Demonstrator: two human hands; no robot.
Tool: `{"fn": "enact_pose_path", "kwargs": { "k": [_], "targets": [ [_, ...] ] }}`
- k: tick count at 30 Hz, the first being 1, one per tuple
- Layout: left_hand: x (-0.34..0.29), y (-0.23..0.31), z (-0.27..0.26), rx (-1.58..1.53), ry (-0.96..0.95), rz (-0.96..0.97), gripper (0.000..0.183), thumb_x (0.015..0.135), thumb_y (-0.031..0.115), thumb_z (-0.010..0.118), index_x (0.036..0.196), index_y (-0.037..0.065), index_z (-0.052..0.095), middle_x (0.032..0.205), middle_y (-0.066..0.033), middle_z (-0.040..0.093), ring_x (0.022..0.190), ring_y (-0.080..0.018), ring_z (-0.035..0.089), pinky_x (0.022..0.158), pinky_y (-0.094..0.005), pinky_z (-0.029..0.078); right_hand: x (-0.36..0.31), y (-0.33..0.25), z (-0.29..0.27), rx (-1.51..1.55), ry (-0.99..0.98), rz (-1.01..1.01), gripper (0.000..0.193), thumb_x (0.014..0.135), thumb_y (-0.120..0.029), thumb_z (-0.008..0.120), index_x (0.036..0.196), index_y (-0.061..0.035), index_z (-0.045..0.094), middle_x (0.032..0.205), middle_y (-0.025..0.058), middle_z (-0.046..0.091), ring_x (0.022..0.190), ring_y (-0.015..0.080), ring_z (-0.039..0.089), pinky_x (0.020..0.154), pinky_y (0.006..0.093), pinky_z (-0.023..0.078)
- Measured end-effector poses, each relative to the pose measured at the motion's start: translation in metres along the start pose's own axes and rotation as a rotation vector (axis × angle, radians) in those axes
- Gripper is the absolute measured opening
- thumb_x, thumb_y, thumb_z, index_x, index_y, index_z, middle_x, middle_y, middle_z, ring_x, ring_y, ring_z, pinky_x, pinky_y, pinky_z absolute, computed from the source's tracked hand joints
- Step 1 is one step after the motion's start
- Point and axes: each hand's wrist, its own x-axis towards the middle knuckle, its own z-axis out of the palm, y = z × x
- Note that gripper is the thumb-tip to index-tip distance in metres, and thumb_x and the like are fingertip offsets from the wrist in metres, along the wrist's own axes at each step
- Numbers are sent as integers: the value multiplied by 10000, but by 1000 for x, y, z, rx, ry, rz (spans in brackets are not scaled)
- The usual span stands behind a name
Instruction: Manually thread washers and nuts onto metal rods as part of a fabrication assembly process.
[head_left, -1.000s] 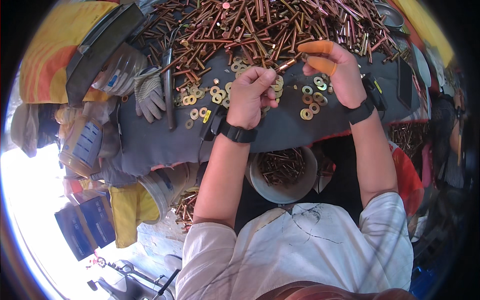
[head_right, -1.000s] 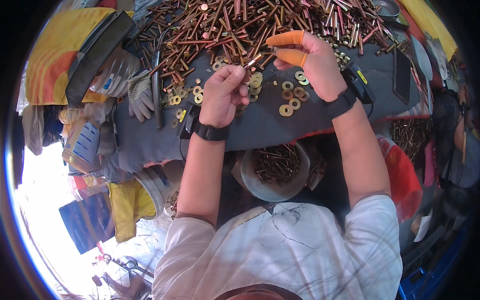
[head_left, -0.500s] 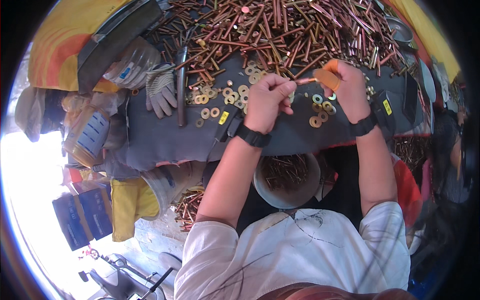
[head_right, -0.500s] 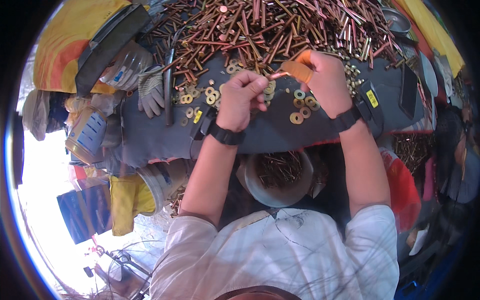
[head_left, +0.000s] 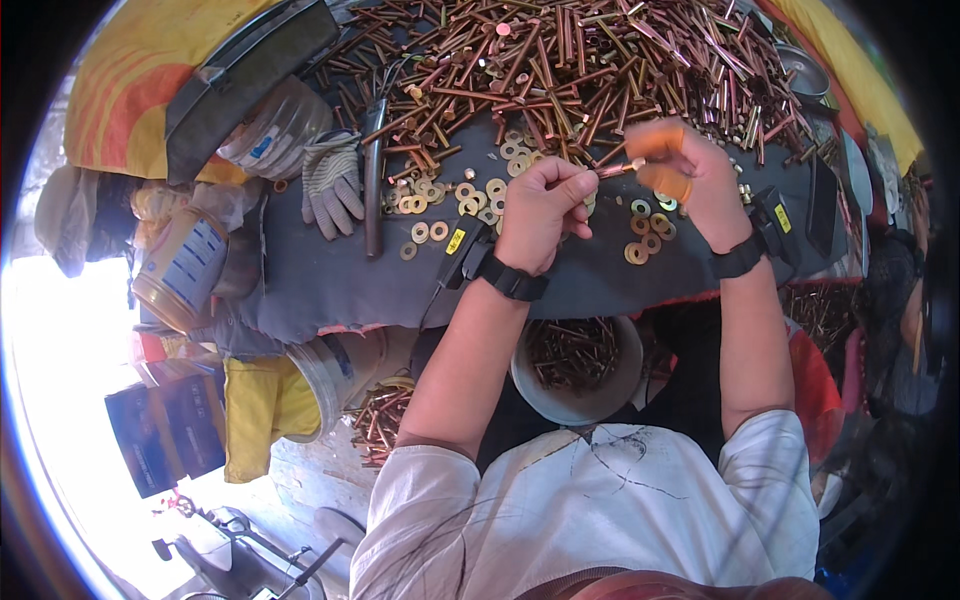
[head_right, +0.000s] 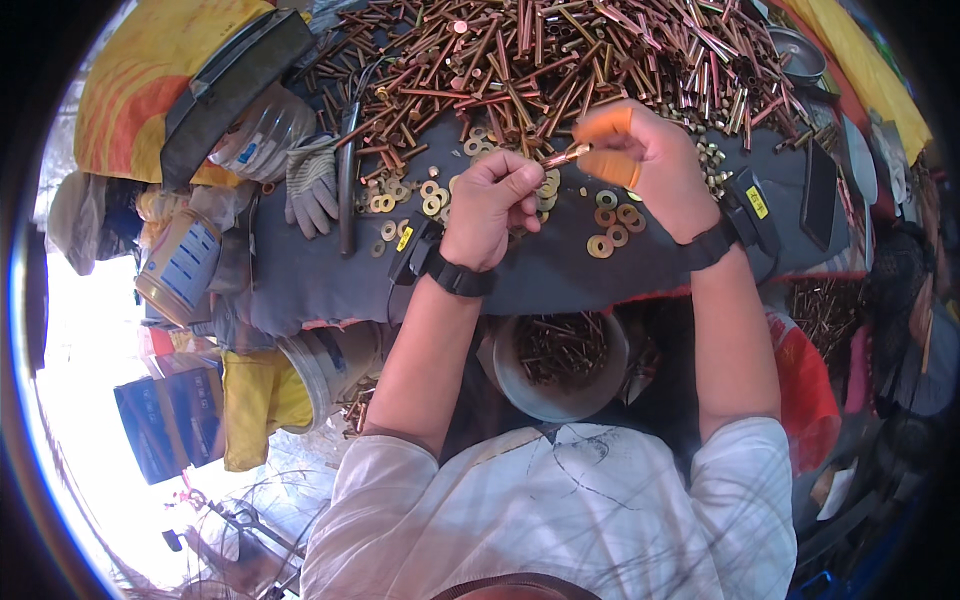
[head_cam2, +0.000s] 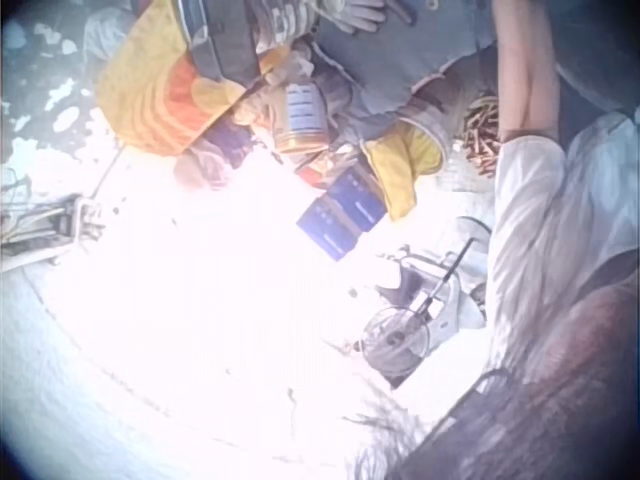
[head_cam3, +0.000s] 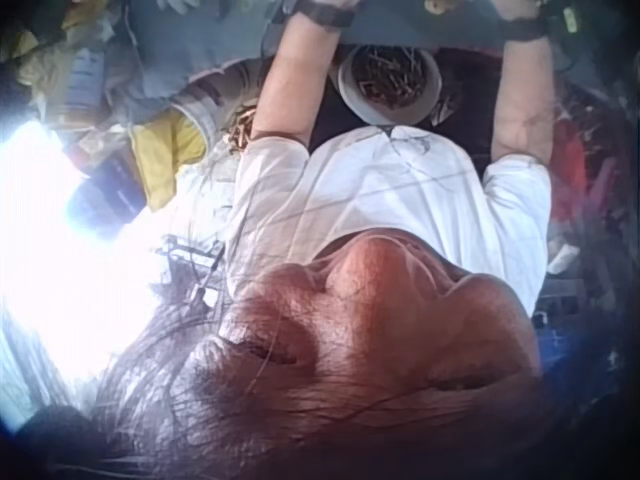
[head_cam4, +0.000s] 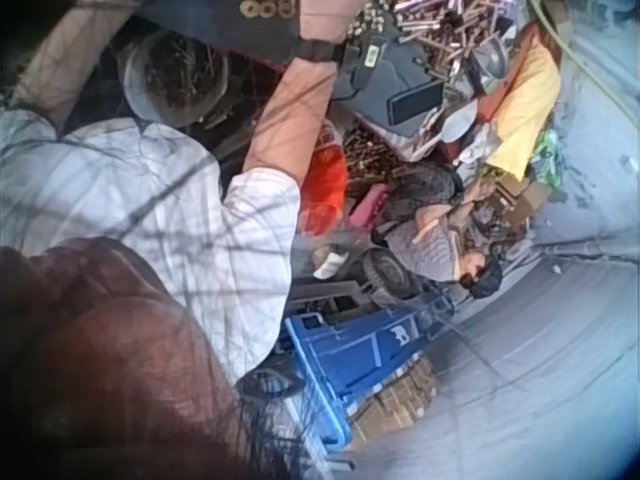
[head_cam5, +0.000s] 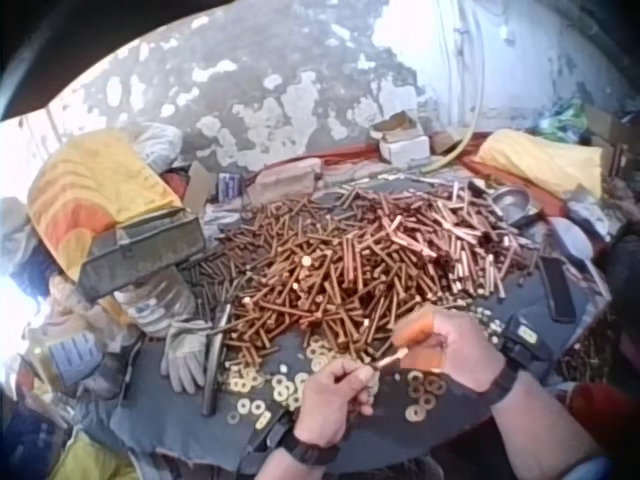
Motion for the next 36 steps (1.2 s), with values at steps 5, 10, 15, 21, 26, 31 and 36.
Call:
{"fn": "enact_pose_path", "kwargs": {
  "k": [5,10,15,21,26,31,36],
  "targets": [
    [-1,1,0,-3,-3,-11,120,828,120,666,846,23,597,686,5,539,551,-63,528,451,-210,494,-1,0,1,1,5,-153,170,798,-76,686,942,-7,628,1018,35,616,886,95,590,754,232,473],
    [-1,1,-1,10,-2,-22,129,825,125,671,850,23,596,688,4,539,548,-64,528,451,-210,494,-1,1,2,45,43,-138,147,802,-78,683,923,-9,636,969,28,624,846,84,590,733,222,470],
    [0,1,-6,-5,-44,3,135,879,162,618,826,44,579,690,-2,540,550,-60,514,449,-193,474,1,-9,11,16,103,-289,133,839,-118,656,904,-4,632,834,20,638,809,64,581,710,221,462],
    [-1,4,-13,-44,-67,-15,140,879,169,618,838,45,569,726,-10,551,555,-69,514,456,-206,473,6,-18,34,734,-25,-55,667,914,-564,405,1313,-32,450,1297,137,500,1176,208,490,981,316,343],
    [-2,3,-15,-261,-114,-2,167,890,195,606,823,51,554,763,-28,561,572,-75,509,461,-208,469,7,-17,38,872,-258,10,895,847,-728,248,1237,36,502,1290,204,500,1230,280,439,1058,401,271],
    [-5,5,-21,-291,-131,-19,176,891,208,608,823,55,551,758,-24,555,572,-68,502,468,-208,466,11,-8,30,856,-226,28,852,869,-697,250,1215,30,530,1263,186,531,1220,275,456,1051,396,280],
    [-16,9,-23,-190,-131,-42,174,891,215,608,831,64,546,741,-5,539,585,-65,502,477,-207,467,4,-19,42,846,-185,57,768,909,-631,258,1218,18,527,1234,177,558,1169,273,512,1021,398,328]
  ]
}}
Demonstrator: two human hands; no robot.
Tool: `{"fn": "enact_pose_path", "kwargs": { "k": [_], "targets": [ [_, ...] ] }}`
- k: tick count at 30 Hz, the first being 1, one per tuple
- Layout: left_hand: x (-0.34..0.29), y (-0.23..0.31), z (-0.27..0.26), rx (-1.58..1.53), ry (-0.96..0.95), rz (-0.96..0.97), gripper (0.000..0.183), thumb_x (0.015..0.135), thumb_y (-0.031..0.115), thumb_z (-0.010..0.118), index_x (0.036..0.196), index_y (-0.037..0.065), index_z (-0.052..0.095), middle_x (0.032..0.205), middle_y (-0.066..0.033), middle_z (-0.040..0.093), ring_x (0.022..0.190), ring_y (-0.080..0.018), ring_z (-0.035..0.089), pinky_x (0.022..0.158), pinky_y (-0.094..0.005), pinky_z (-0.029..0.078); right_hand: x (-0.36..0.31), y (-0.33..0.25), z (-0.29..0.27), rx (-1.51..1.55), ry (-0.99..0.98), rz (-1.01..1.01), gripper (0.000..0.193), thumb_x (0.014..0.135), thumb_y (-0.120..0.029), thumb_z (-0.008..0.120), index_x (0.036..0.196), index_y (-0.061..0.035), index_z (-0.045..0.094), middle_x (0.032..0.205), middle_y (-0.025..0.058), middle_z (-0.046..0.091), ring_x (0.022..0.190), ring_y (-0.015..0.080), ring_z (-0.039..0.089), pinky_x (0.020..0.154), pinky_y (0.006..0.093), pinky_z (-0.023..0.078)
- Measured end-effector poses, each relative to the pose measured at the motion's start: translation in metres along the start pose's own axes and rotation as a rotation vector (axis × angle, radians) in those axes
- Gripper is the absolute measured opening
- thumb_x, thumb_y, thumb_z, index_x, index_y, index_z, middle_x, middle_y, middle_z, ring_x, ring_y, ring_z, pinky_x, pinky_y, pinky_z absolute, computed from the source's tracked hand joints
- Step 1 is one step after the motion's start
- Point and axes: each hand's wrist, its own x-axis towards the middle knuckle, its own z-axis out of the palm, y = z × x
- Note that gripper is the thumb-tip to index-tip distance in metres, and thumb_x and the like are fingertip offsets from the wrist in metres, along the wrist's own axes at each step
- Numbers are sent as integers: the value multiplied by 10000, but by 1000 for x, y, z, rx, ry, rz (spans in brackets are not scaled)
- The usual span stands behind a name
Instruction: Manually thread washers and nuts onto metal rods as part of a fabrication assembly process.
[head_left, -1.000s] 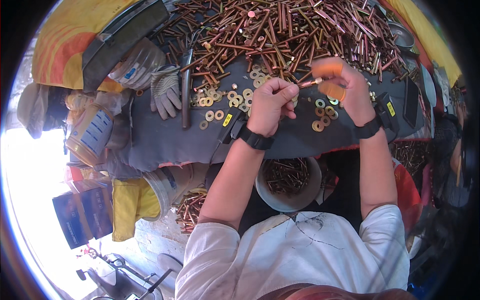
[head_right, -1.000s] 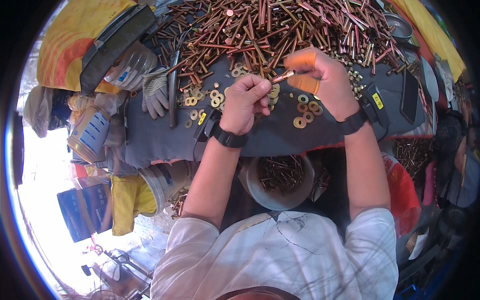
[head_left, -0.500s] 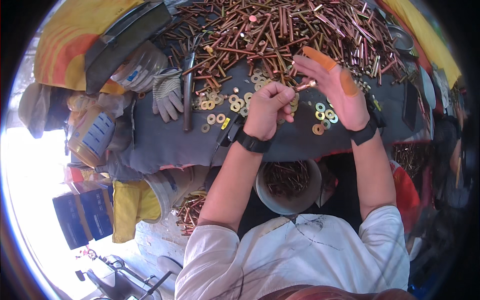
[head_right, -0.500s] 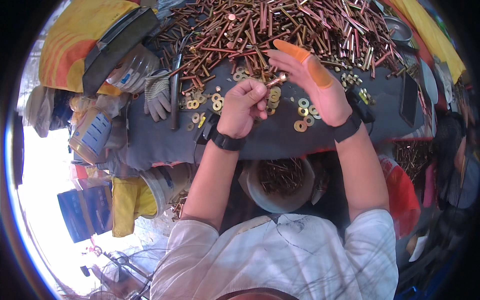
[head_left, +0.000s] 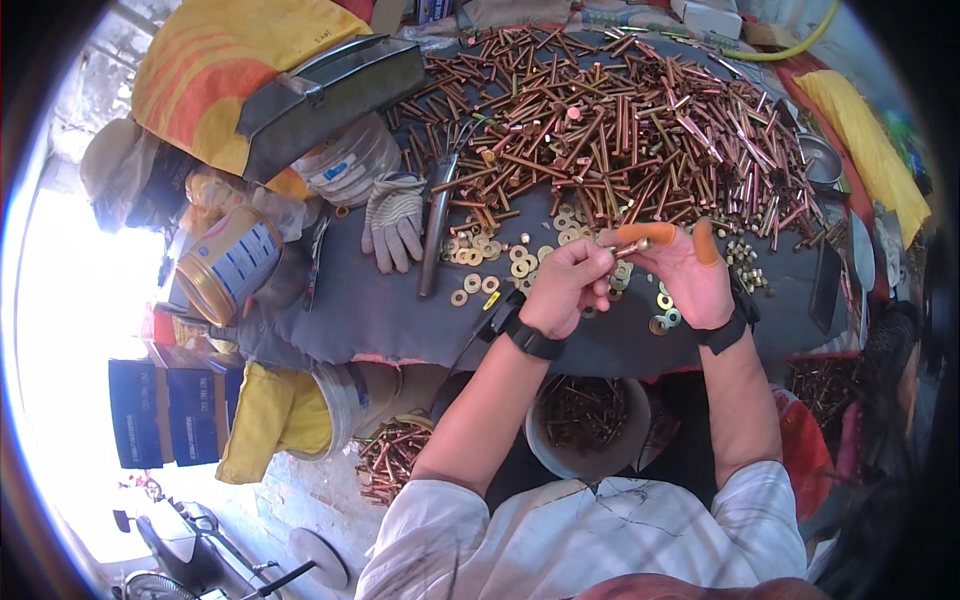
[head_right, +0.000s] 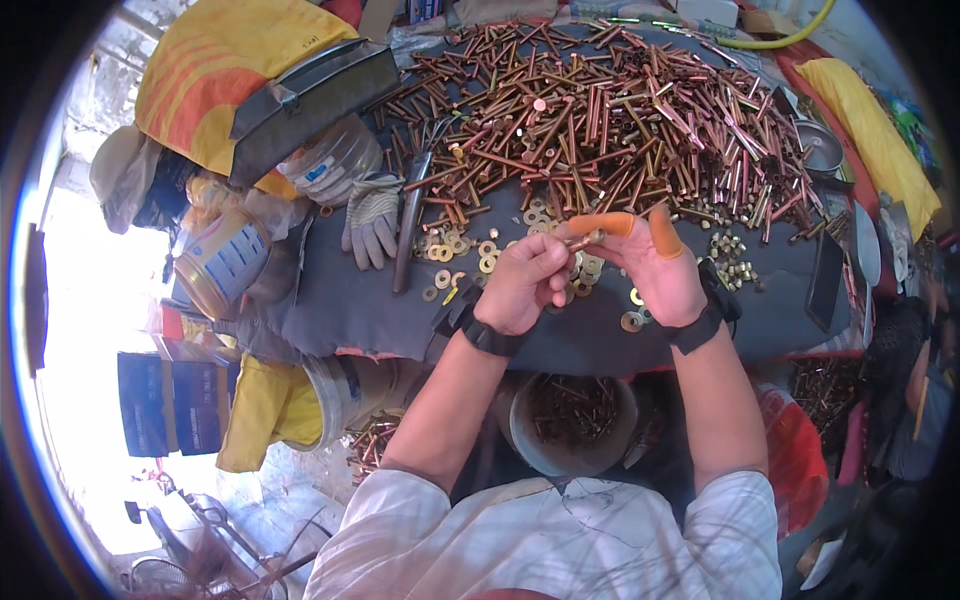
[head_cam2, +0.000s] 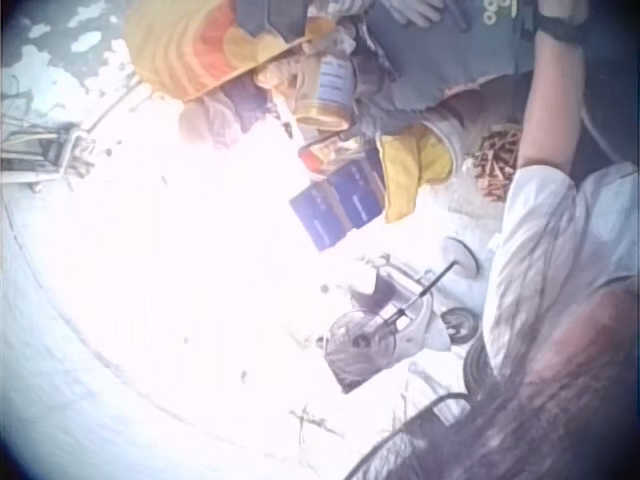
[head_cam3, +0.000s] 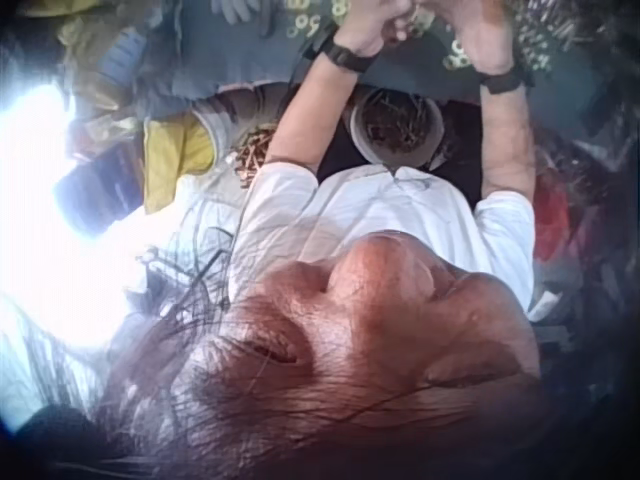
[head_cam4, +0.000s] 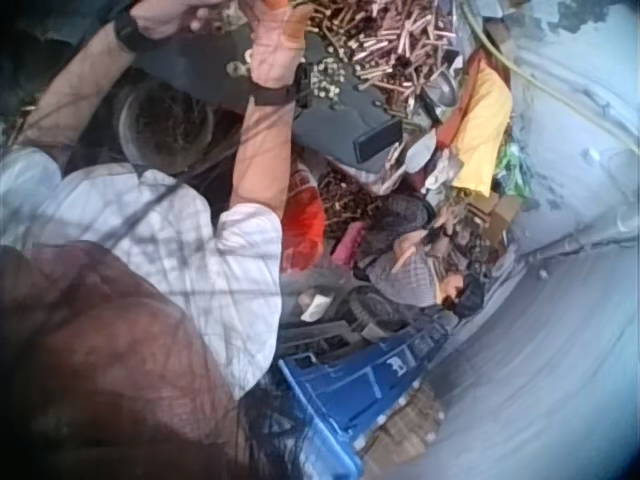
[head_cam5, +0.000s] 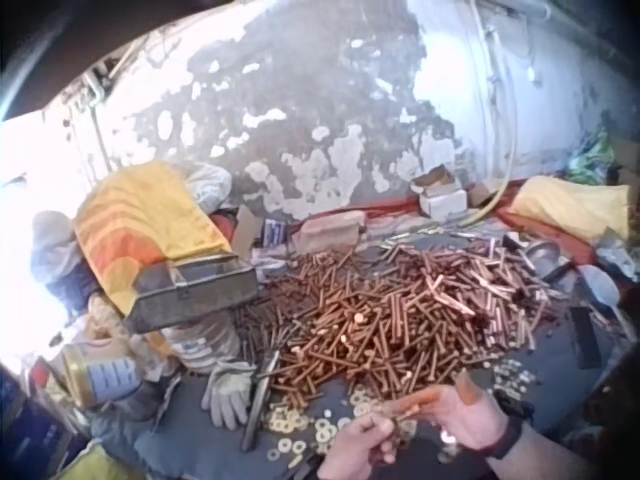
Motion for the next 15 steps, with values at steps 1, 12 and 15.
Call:
{"fn": "enact_pose_path", "kwargs": {
  "k": [1,12,15],
  "targets": [
    [-1,1,-2,-12,6,-10,170,889,209,611,830,64,546,745,-2,537,586,-66,503,479,-211,471,1,0,-9,-64,-129,27,757,918,-618,260,1245,20,501,1258,159,545,1166,264,515,1020,383,331],
    [-21,8,-9,194,123,-18,108,869,126,618,866,27,575,696,4,538,573,-58,533,473,-203,504,0,0,11,-891,47,-247,281,761,-199,734,919,6,627,994,80,644,910,150,616,801,285,483],
    [-28,9,-11,228,184,11,87,846,97,639,854,22,598,697,-9,559,569,-66,550,468,-203,498,-1,-2,10,-947,37,-361,219,774,-178,719,856,5,630,813,47,659,790,134,629,732,259,486]
  ]
}}
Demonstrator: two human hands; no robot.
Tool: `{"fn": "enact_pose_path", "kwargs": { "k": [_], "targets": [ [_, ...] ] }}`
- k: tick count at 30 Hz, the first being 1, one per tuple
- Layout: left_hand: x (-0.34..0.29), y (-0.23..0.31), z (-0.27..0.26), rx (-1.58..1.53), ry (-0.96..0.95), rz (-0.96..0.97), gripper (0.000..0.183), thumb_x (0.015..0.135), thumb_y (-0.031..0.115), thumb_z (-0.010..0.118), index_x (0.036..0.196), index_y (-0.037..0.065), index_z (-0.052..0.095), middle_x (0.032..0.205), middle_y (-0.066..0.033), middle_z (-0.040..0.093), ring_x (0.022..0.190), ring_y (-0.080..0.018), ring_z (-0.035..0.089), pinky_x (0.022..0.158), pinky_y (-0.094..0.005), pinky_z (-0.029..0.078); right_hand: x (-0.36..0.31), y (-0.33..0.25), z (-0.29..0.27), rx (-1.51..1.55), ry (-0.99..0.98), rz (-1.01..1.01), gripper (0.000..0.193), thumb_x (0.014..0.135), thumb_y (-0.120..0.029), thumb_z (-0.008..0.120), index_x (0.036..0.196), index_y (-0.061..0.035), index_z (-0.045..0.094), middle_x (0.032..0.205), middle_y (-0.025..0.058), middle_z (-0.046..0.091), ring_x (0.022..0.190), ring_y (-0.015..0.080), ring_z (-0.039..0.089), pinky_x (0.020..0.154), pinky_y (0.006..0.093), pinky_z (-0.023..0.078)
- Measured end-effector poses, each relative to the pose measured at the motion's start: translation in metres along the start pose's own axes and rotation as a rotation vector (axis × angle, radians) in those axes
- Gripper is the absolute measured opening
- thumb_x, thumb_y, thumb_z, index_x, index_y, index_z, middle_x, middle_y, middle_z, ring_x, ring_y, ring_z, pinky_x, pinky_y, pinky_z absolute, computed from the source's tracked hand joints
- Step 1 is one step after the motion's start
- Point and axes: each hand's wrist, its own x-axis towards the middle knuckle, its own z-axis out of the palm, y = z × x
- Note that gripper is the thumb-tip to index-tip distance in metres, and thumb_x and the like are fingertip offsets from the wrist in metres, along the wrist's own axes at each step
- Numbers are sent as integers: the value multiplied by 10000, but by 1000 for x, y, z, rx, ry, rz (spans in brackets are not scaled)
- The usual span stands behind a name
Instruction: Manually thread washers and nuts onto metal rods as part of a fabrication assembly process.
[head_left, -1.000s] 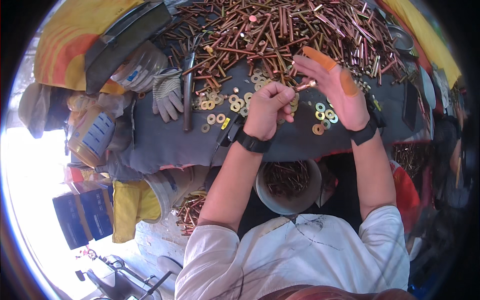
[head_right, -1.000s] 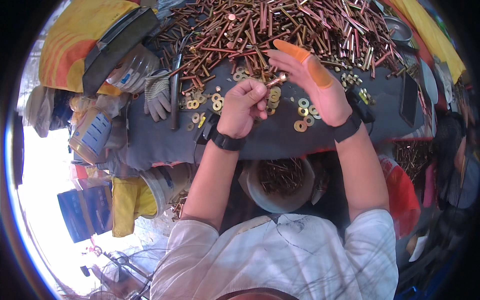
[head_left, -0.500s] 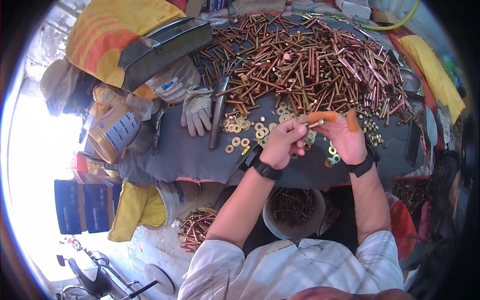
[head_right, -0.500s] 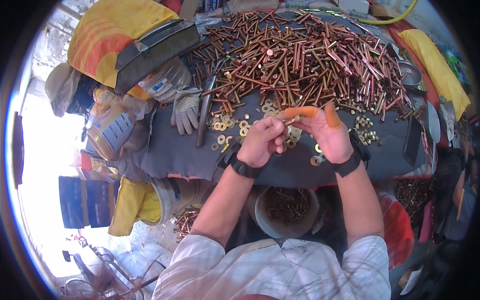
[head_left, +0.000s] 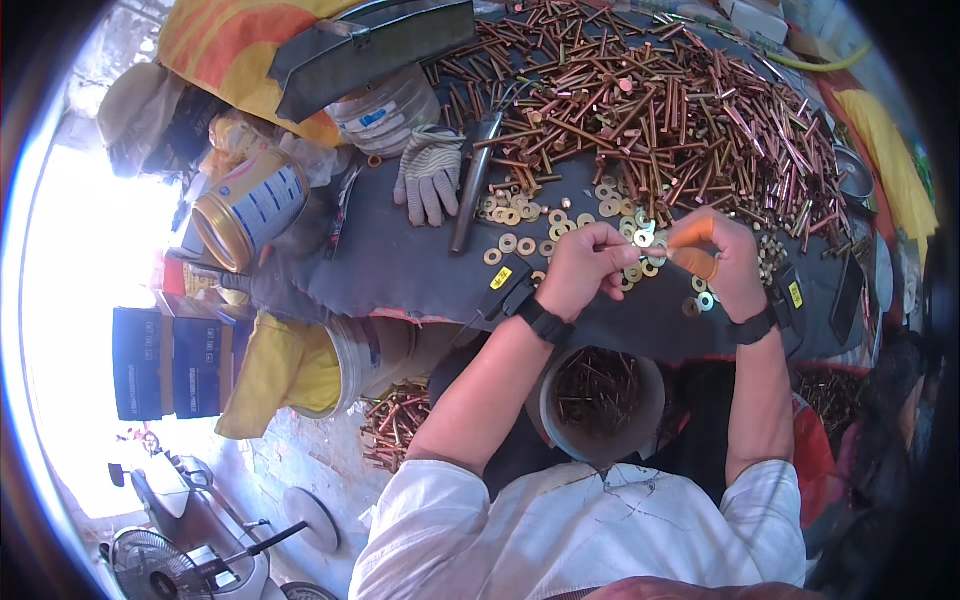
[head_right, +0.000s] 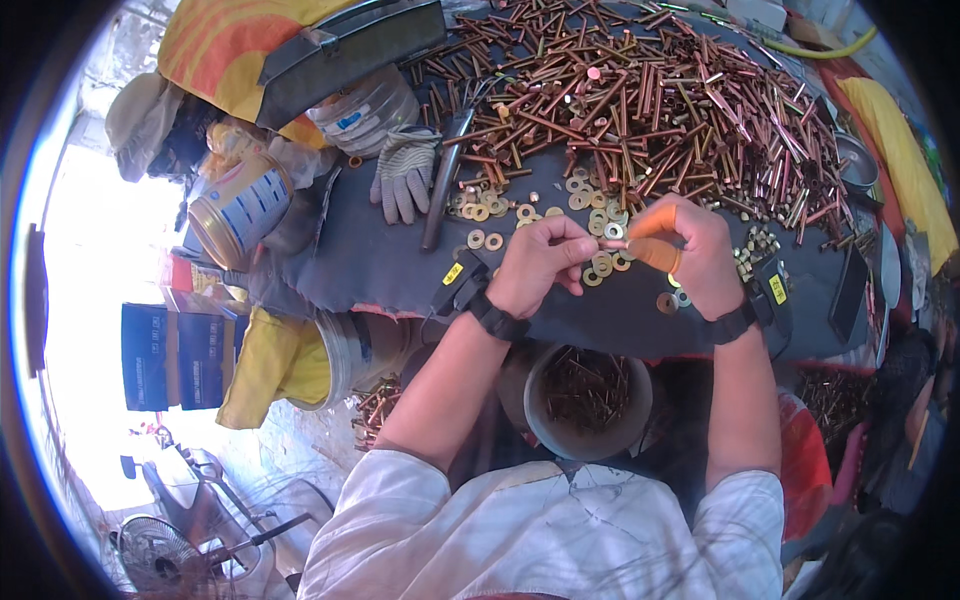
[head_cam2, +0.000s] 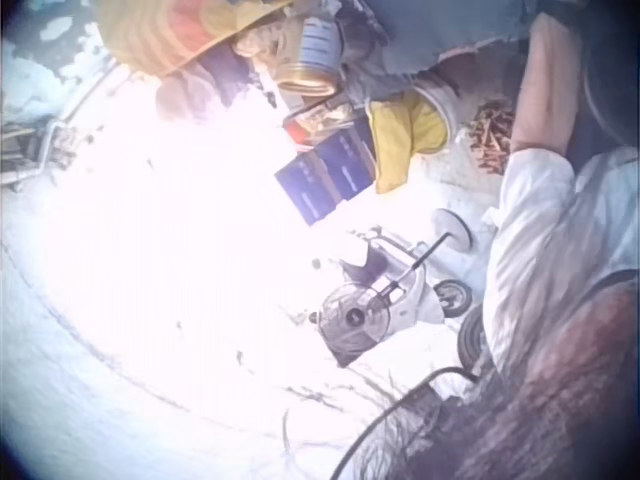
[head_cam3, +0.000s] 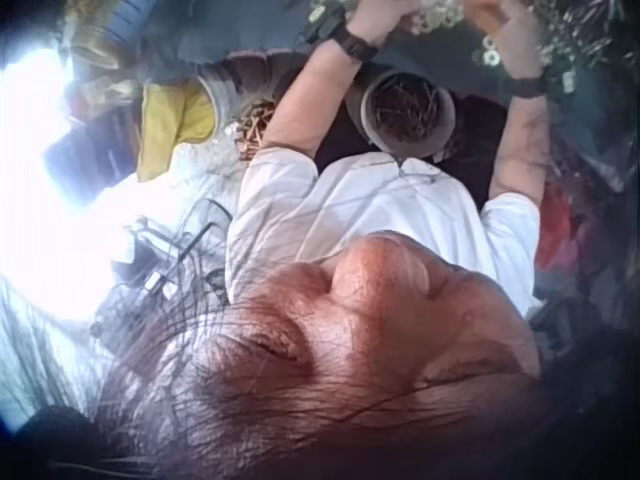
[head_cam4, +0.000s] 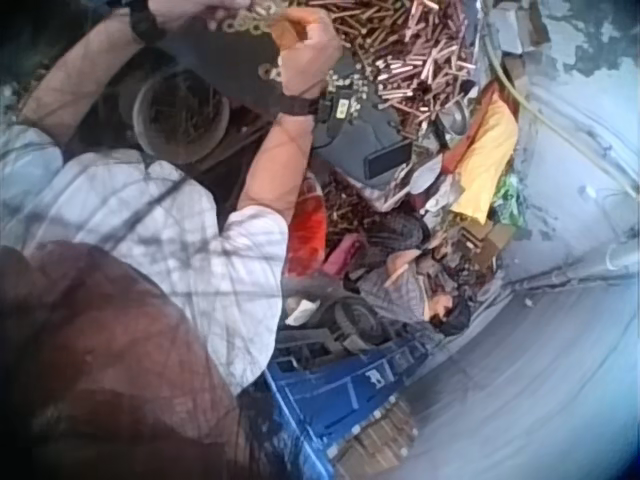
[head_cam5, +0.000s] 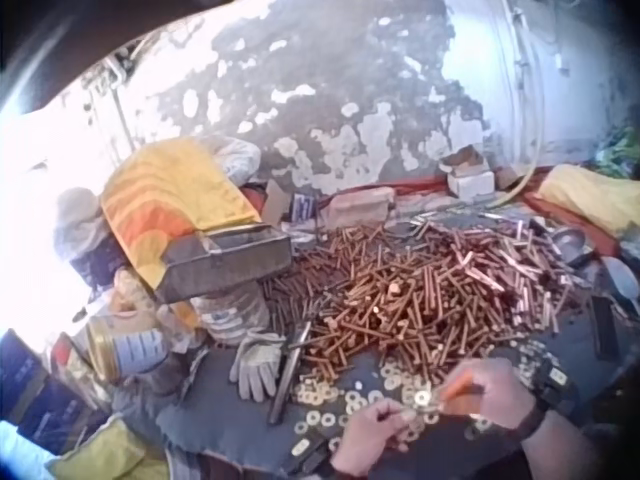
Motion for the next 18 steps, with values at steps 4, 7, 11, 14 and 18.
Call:
{"fn": "enact_pose_path", "kwargs": {
  "k": [4,7,11,14,18],
  "targets": [
    [-8,12,-10,309,-349,64,167,797,155,687,860,4,653,799,-57,630,735,-162,610,644,-282,506,-4,14,-11,153,-21,389,95,794,-88,671,845,-10,655,715,25,644,677,98,614,596,222,471],
    [4,29,-48,1040,266,592,263,773,156,677,968,-17,643,961,-106,642,900,-270,601,774,-321,478,-3,18,-2,-215,66,284,141,800,-154,667,861,-27,668,767,72,673,662,141,634,595,255,473],
    [21,39,-73,1483,701,458,412,736,310,710,994,6,606,972,-145,621,998,-335,524,821,-433,427,-1,-4,27,-671,-77,292,188,744,-175,723,866,-53,648,792,97,634,672,231,613,603,304,480],
    [40,31,-52,1674,821,334,526,700,406,723,1020,16,577,1004,-169,604,1045,-323,494,821,-447,414,-6,1,47,-919,-162,204,198,730,-166,713,888,-78,632,827,88,617,721,264,617,605,355,484],
    [66,23,-53,1721,806,201,355,766,322,632,945,21,578,929,-149,623,979,-320,550,817,-453,425,-12,14,44,-833,-196,57,229,707,-120,693,921,-85,619,849,95,606,758,282,617,620,388,484]
  ]
}}
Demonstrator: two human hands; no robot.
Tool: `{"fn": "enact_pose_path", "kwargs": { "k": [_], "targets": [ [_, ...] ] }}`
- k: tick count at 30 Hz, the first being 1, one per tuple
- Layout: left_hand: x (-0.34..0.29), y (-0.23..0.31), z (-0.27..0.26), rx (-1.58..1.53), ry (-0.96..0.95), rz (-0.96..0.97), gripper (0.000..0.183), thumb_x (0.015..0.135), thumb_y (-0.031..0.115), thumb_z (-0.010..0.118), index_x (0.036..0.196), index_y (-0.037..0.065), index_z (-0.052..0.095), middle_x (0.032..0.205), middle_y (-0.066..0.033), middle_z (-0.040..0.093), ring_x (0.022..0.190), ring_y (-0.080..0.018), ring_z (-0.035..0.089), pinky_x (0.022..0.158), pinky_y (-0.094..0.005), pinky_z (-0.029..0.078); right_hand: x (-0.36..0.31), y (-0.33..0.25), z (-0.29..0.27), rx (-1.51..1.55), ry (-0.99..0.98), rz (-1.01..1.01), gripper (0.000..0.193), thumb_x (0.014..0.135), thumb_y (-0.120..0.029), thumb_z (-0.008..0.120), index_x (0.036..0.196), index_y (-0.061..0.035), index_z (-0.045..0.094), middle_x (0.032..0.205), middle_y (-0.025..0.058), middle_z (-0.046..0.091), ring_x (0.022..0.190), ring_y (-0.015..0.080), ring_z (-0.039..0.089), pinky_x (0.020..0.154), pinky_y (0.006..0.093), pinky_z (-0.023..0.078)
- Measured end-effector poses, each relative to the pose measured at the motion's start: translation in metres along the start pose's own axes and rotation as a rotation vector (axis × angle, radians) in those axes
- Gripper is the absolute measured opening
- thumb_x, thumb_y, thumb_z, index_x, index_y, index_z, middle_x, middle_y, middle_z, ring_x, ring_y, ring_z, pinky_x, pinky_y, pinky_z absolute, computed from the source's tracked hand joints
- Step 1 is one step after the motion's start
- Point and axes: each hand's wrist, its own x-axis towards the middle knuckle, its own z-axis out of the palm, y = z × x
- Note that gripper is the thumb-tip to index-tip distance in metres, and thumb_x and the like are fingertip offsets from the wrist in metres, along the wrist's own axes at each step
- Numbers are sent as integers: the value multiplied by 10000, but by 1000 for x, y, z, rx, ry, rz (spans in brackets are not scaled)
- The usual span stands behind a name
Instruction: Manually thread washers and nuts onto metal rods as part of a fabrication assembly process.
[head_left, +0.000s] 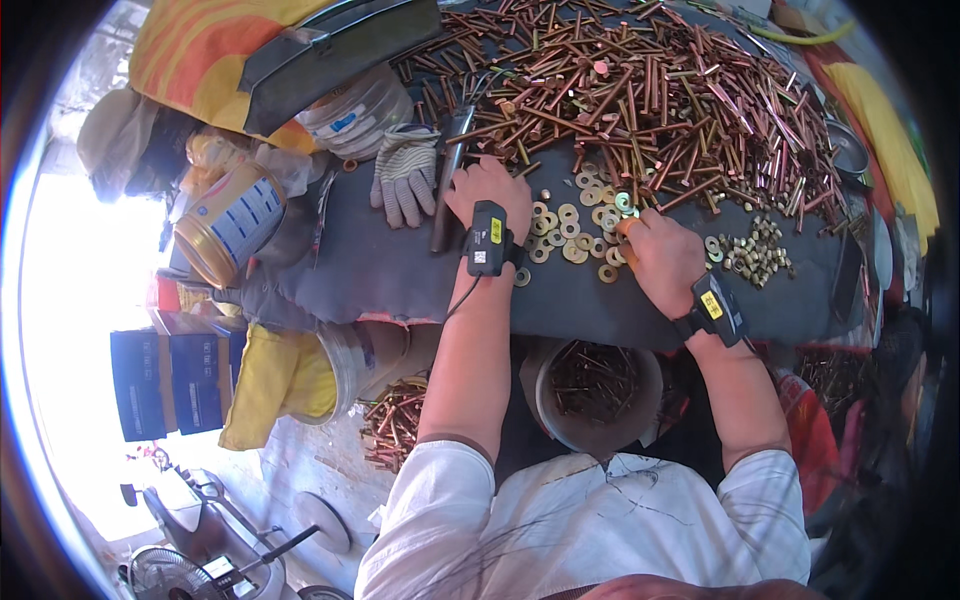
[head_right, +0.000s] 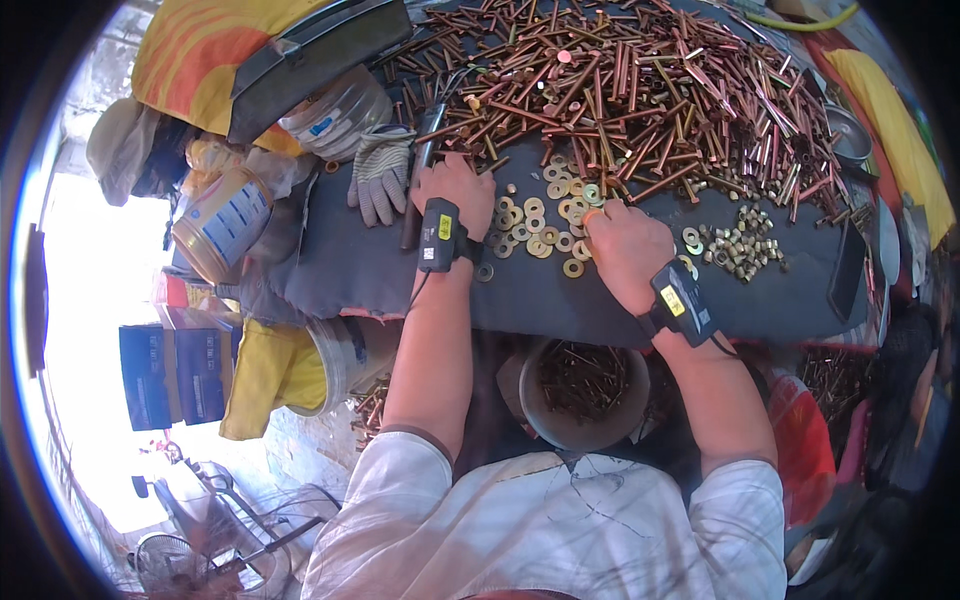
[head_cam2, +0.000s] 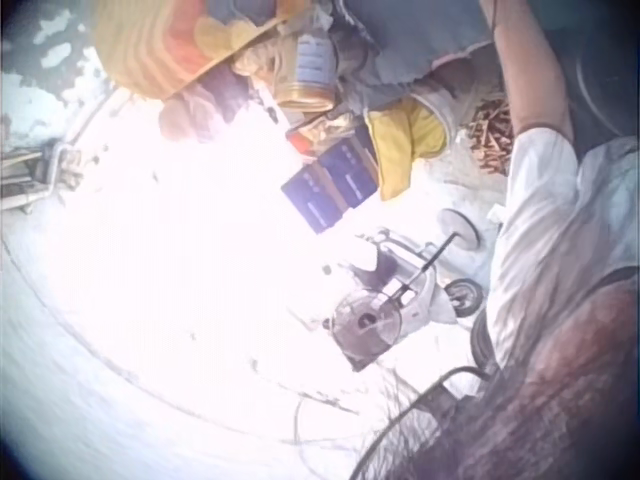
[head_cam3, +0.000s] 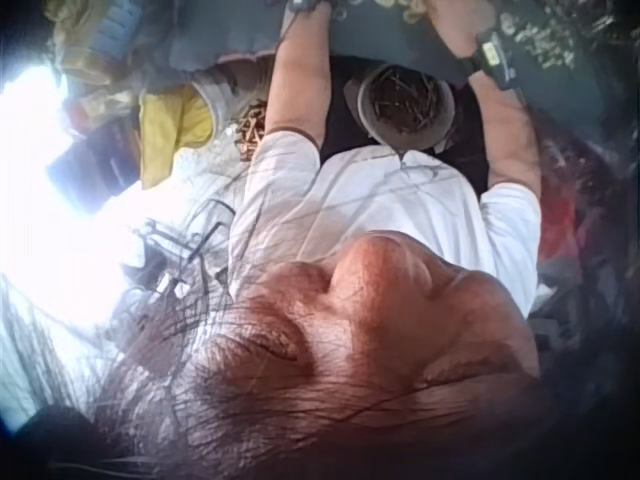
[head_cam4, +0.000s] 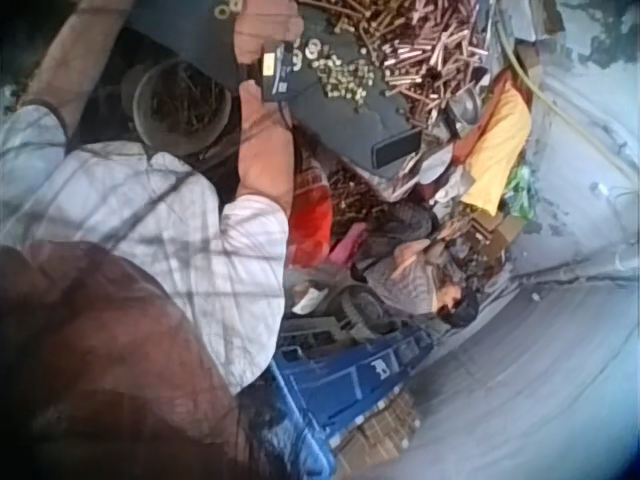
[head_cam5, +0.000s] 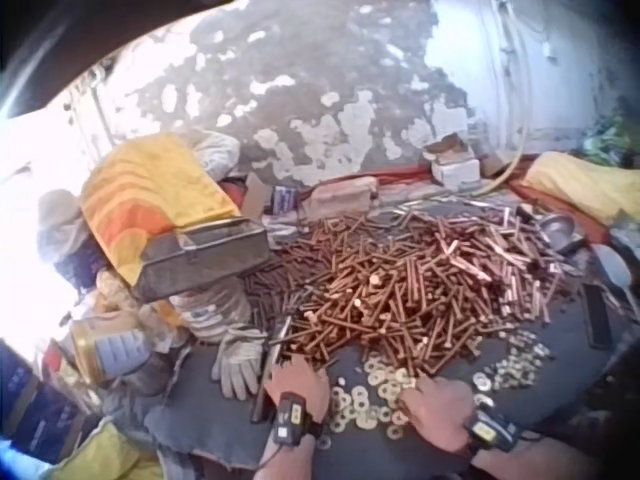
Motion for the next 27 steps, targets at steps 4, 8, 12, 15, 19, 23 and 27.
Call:
{"fn": "enact_pose_path", "kwargs": {
  "k": [4,8,12,15,19,23,27],
  "targets": [
    [24,-133,92,117,105,-91,236,801,262,556,964,97,603,841,-86,648,659,-252,638,514,-411,502,22,-29,6,307,117,3,217,707,-44,599,918,-89,622,849,131,620,799,338,601,681,428,480],
    [-8,-25,-10,-178,-64,-56,310,902,283,421,1019,54,595,786,-212,637,777,-412,607,670,-493,474,3,23,21,225,207,211,230,707,-23,565,895,-131,642,808,90,597,739,316,602,632,425,472],
    [-27,-20,-38,-358,-29,-16,302,891,277,468,964,39,639,842,-210,645,763,-381,616,670,-453,464,0,39,16,275,239,189,228,693,-14,574,869,-135,655,785,79,593,731,308,605,617,417,470],
    [-35,-16,-47,-391,35,28,285,880,265,492,957,42,652,838,-194,652,755,-364,620,676,-434,463,2,45,11,279,162,151,244,677,-7,575,859,-141,667,771,75,595,729,304,606,612,418,468],
    [-40,-9,-66,-261,-15,12,298,878,274,514,1003,41,650,851,-190,657,794,-354,628,707,-420,468,-2,49,5,276,86,135,229,677,-31,571,843,-146,678,758,73,599,724,296,604,614,418,464],
    [-34,-28,-62,-381,248,34,361,875,278,561,1091,-5,618,887,-161,672,768,-296,634,684,-374,473,2,50,-14,429,156,158,232,682,-47,583,871,-136,684,779,80,609,737,269,606,647,373,477],
    [-27,-47,-48,-999,-32,-47,313,866,166,600,1129,-4,605,783,-53,638,602,-148,555,543,-269,425,5,47,-30,1139,124,261,223,743,-42,606,954,-73,671,770,50,625,643,163,603,611,279,489]
  ]
}}
